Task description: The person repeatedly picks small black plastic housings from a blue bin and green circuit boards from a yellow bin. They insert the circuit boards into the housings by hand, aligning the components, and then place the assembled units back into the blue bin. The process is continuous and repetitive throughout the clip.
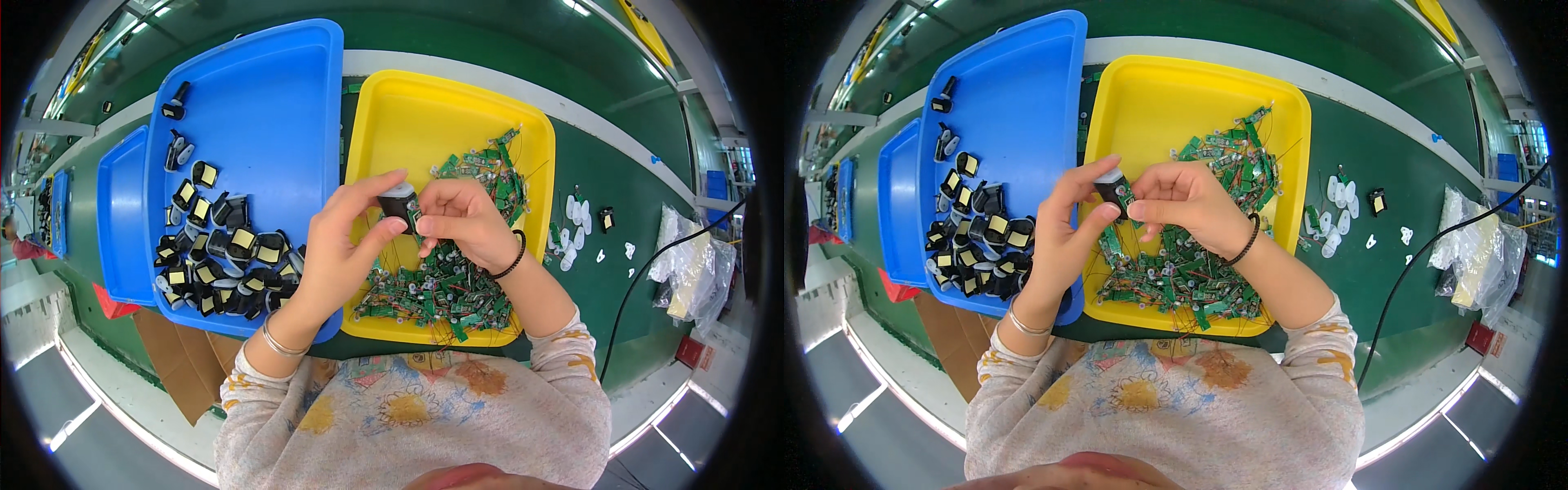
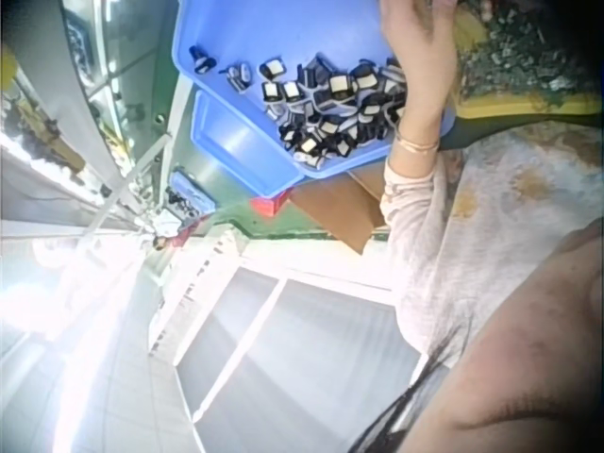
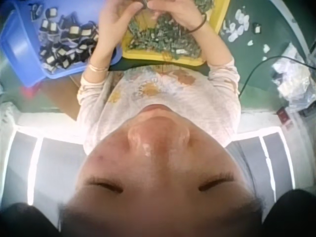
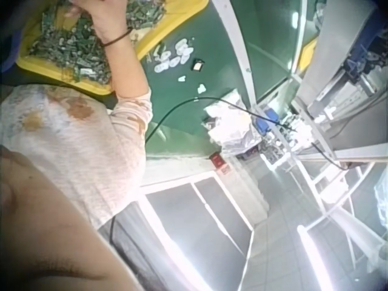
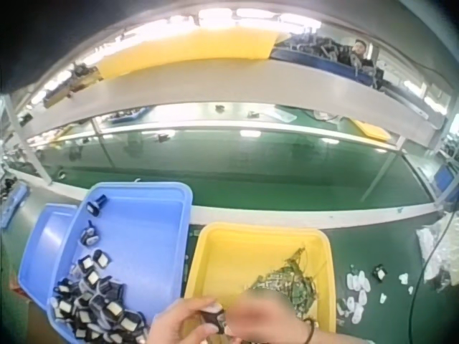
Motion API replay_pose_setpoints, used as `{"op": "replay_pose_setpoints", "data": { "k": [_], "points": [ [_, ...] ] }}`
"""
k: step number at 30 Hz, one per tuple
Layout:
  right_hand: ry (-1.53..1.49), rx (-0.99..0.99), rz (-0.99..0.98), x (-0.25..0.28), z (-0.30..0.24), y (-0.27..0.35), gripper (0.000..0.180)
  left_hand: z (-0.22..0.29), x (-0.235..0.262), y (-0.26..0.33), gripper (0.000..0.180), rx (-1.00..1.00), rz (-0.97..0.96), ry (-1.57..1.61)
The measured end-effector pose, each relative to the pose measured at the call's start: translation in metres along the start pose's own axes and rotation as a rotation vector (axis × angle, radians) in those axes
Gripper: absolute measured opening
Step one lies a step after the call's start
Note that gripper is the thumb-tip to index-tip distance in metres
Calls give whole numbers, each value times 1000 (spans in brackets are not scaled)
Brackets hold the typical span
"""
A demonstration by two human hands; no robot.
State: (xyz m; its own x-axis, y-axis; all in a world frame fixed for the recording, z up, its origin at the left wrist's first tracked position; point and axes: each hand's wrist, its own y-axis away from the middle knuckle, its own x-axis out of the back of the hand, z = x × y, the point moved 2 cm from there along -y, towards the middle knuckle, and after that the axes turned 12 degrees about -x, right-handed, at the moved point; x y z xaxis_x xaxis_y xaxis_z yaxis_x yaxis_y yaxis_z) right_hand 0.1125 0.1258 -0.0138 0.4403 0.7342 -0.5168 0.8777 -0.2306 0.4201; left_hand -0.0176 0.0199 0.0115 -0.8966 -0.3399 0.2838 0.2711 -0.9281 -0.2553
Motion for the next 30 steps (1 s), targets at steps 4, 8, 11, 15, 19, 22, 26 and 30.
{"op": "replay_pose_setpoints", "data": {
  "k": [4,8,11,15,19,22,26,30],
  "points": [
    [162,120,102,-7,0,3,11,-2,1,-1,39,-37,-51,-4],
    [684,465,344,-22,-3,11,12,1,4,0,38,-166,-25,30],
    [843,599,405,-30,-6,15,11,2,2,0,39,-155,-58,-5],
    [899,631,433,-28,-4,15,12,3,-2,0,34,-173,37,-24],
    [915,601,401,-33,-8,18,11,12,2,2,34,-204,29,-152],
    [878,604,377,-34,-5,17,11,22,6,3,37,-243,-5,-257],
    [850,562,366,-33,-7,17,11,25,9,3,35,-282,17,-308],
    [818,553,368,-32,-4,17,11,28,11,4,35,-305,18,-343]
  ]
}}
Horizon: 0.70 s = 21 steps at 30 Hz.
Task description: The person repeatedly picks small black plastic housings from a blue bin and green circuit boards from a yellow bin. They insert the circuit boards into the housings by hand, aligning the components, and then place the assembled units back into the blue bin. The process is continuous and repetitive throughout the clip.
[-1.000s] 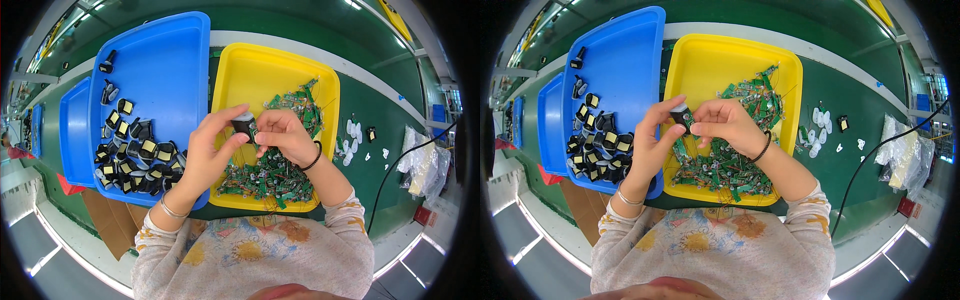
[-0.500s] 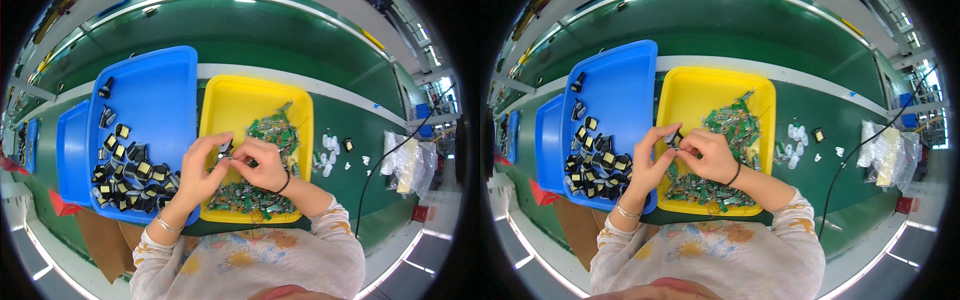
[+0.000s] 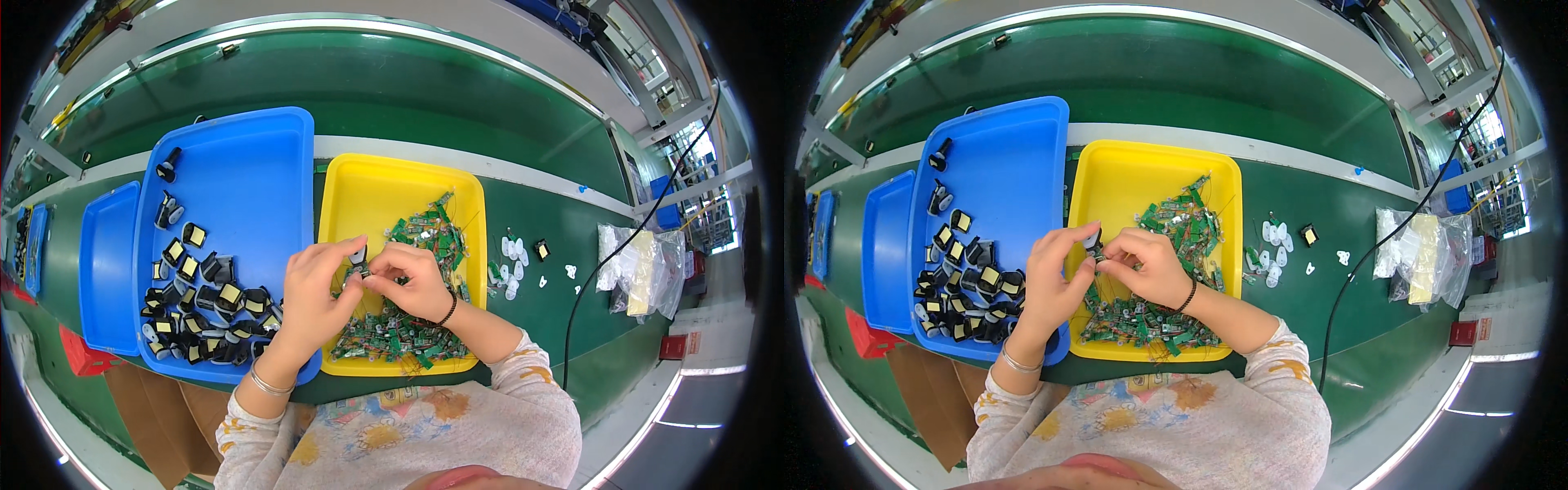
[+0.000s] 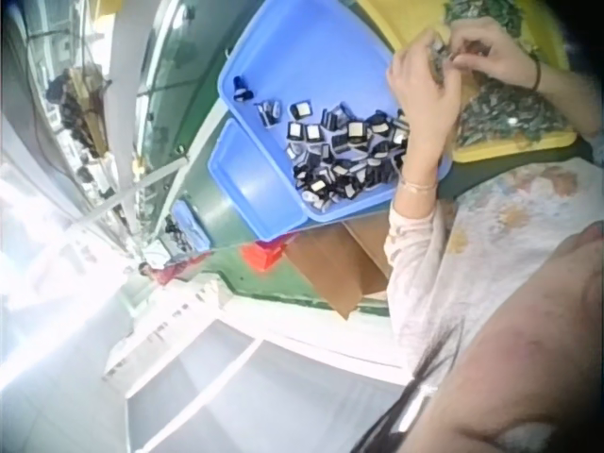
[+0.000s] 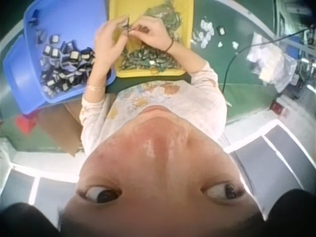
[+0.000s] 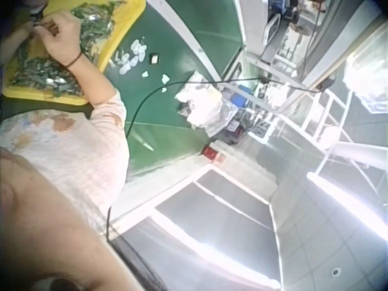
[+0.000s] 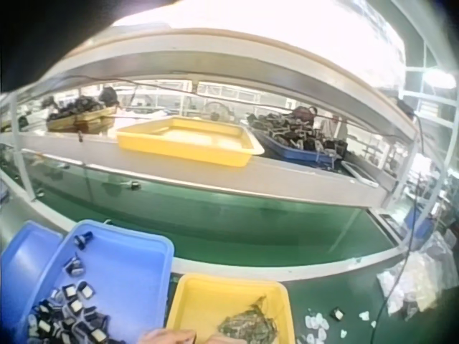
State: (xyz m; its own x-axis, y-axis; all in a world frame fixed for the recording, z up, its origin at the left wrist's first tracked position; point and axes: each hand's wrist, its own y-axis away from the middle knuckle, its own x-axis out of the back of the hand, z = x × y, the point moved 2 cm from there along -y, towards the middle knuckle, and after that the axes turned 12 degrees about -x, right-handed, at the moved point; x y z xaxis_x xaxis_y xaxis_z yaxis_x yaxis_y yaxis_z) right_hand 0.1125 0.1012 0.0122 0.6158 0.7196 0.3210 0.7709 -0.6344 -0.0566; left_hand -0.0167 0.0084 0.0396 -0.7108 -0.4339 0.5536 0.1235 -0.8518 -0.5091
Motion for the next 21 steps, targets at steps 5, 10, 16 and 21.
{"op": "replay_pose_setpoints", "data": {
  "k": [5,10,16,21],
  "points": [
    [32,59,-62,-1,-6,0,12,-15,8,5,35,13,-16,-36],
    [99,14,-43,14,-5,-21,9,-3,36,5,45,31,-102,-281],
    [755,255,359,98,52,-123,6,-44,102,92,56,540,54,-1016],
    [1148,-92,240,136,105,-181,13,-85,105,134,52,673,-91,-798]
  ]
}}
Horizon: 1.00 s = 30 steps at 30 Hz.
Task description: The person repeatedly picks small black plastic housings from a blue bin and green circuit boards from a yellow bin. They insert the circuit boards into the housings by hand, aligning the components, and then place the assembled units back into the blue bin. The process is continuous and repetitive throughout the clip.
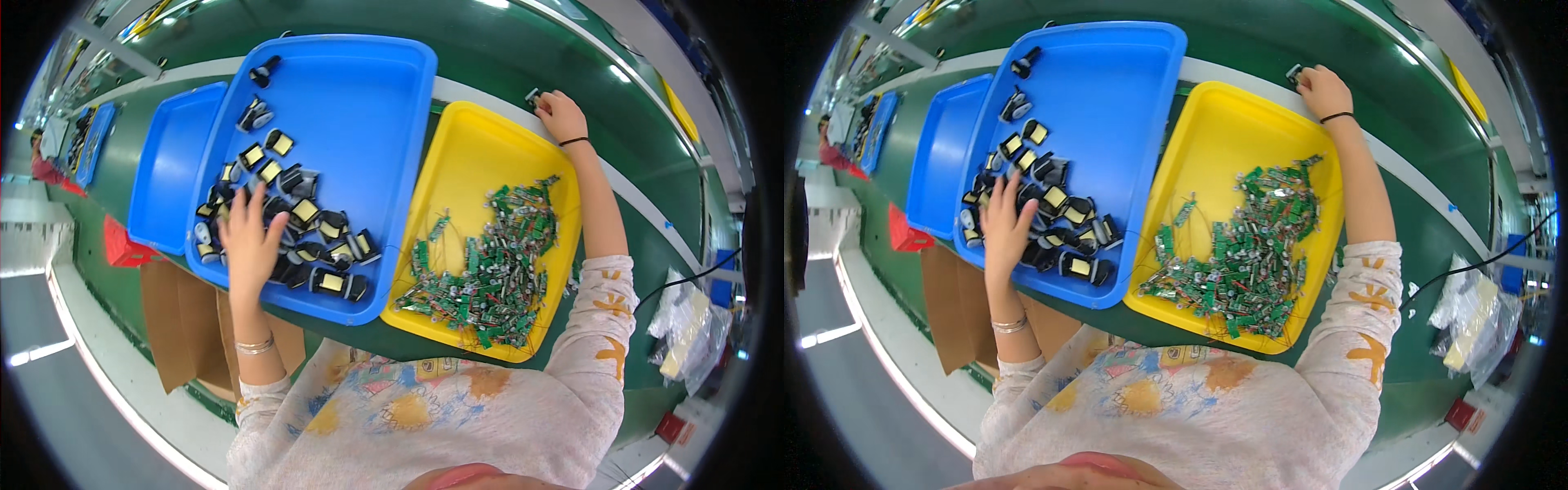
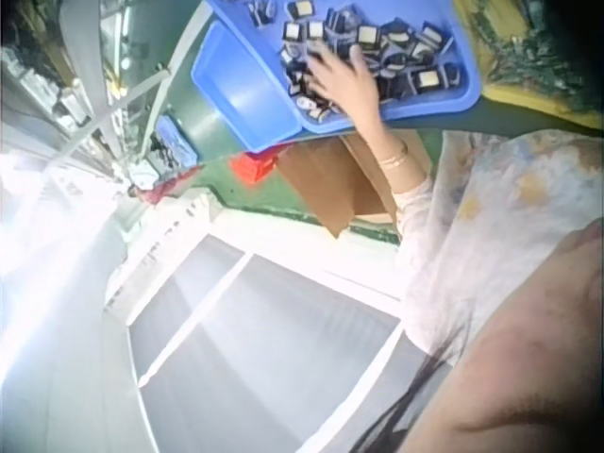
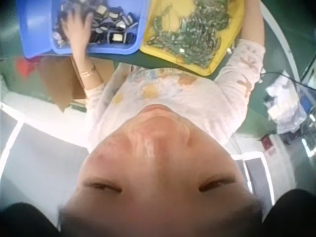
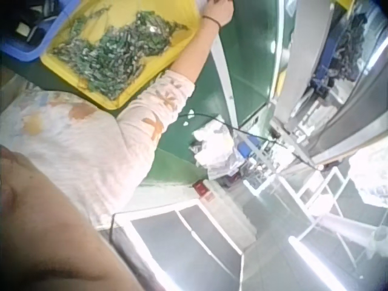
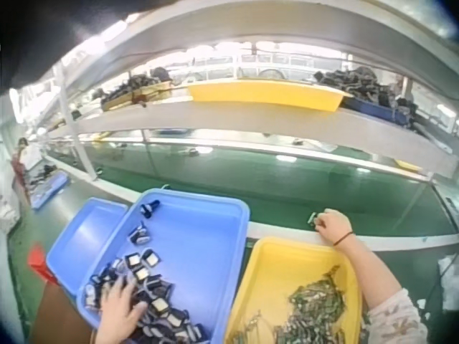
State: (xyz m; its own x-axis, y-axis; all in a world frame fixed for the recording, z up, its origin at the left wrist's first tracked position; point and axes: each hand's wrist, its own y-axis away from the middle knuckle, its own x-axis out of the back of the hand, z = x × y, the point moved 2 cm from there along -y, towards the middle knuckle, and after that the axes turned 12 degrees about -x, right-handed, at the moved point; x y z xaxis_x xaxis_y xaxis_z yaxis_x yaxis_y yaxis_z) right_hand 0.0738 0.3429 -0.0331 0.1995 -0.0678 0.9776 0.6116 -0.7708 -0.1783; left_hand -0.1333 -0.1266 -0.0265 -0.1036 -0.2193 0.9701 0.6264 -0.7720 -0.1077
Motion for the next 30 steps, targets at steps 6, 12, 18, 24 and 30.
{"op": "replay_pose_setpoints", "data": {
  "k": [6,12,18,24,30],
  "points": [
    [-34,35,-9,0,3,0,20,21,23,-42,35,-319,-10,90],
    [-350,165,197,44,-21,51,21,10,17,-113,22,-260,48,-288],
    [-667,268,-19,80,-77,124,19,-14,-6,-148,16,-246,-38,-288],
    [-501,423,-278,58,-119,167,12,-2,4,-151,25,-109,-261,-489],
    [-445,615,-269,19,-144,182,17,-14,7,-145,26,-11,-358,-458]
  ]
}}
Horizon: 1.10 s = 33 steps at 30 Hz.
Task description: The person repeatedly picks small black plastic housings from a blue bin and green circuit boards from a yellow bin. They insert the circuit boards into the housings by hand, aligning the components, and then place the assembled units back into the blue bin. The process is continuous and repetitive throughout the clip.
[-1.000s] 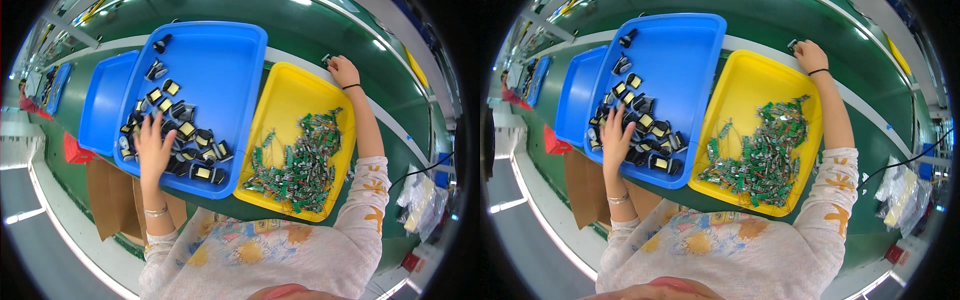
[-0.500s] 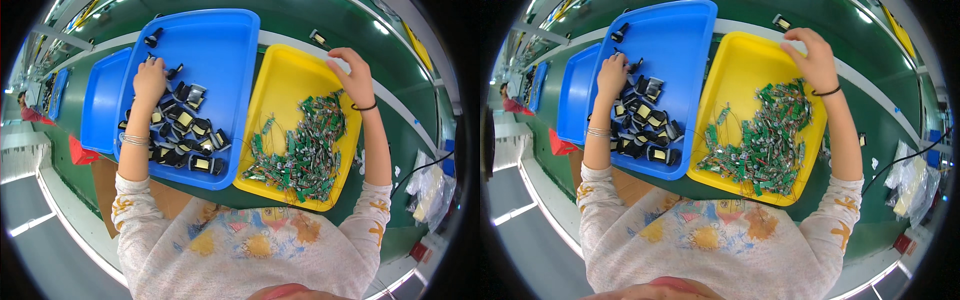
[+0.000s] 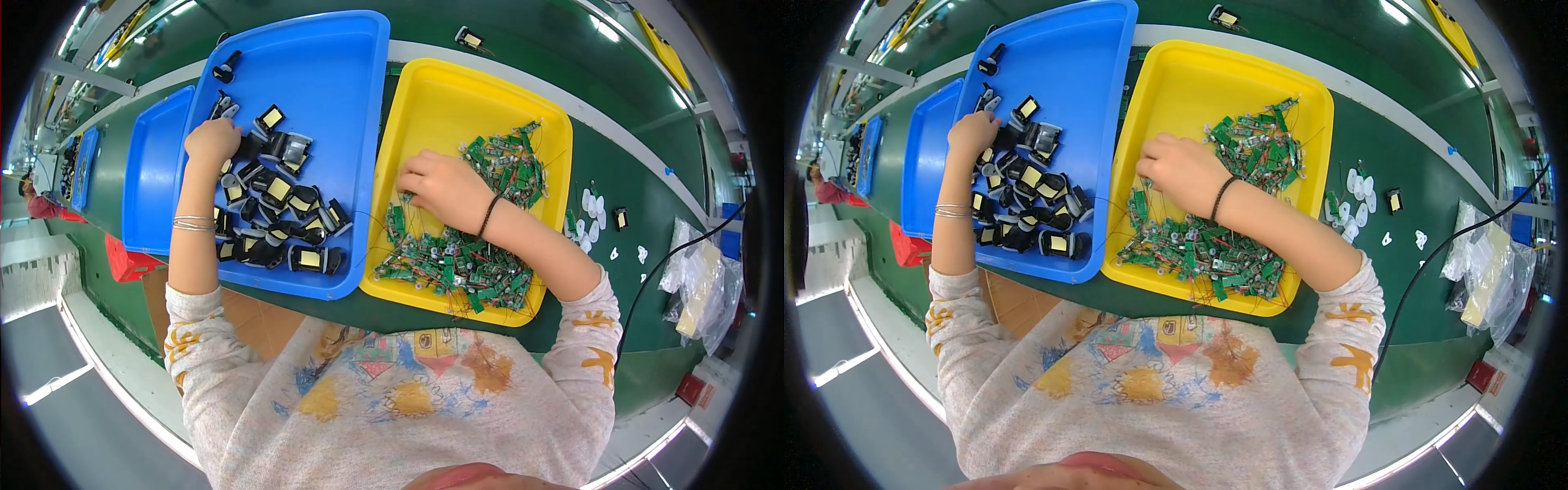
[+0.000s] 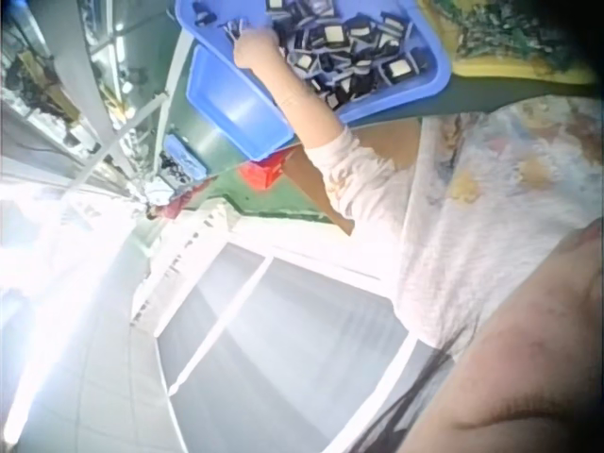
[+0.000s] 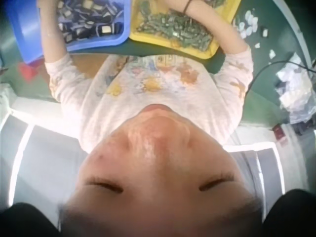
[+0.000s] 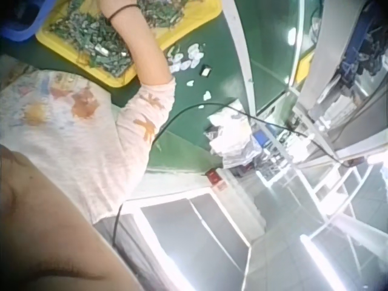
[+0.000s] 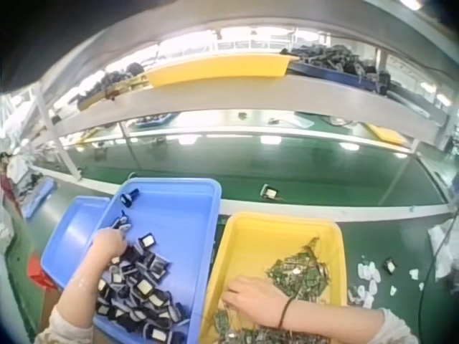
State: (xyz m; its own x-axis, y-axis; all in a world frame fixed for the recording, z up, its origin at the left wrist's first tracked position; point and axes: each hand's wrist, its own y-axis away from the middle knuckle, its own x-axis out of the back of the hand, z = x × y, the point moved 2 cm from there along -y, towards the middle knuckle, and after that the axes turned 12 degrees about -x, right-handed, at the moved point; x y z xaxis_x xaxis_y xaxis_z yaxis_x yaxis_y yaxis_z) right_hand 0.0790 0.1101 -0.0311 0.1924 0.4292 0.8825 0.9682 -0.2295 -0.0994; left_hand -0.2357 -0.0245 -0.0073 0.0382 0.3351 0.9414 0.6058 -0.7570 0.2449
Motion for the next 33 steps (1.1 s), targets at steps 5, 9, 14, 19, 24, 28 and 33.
{"op": "replay_pose_setpoints", "data": {
  "k": [5,9,14,19,24,28,33],
  "points": [
    [116,-119,-142,4,7,-4,18,1,3,10,25,23,-68,125],
    [-50,-230,-73,16,6,2,18,5,7,12,17,-41,152,99],
    [-833,-425,93,44,6,7,13,2,1,4,17,-168,229,236],
    [-1723,-548,-46,43,11,14,19,19,9,3,24,-66,233,152],
    [-1893,-527,26,37,12,20,20,22,13,7,23,-70,392,145],
    [-1773,-522,201,38,15,26,21,86,55,43,24,-389,655,833],
    [-1847,-394,276,45,15,32,23,189,52,83,22,-558,359,1558]
  ]
}}
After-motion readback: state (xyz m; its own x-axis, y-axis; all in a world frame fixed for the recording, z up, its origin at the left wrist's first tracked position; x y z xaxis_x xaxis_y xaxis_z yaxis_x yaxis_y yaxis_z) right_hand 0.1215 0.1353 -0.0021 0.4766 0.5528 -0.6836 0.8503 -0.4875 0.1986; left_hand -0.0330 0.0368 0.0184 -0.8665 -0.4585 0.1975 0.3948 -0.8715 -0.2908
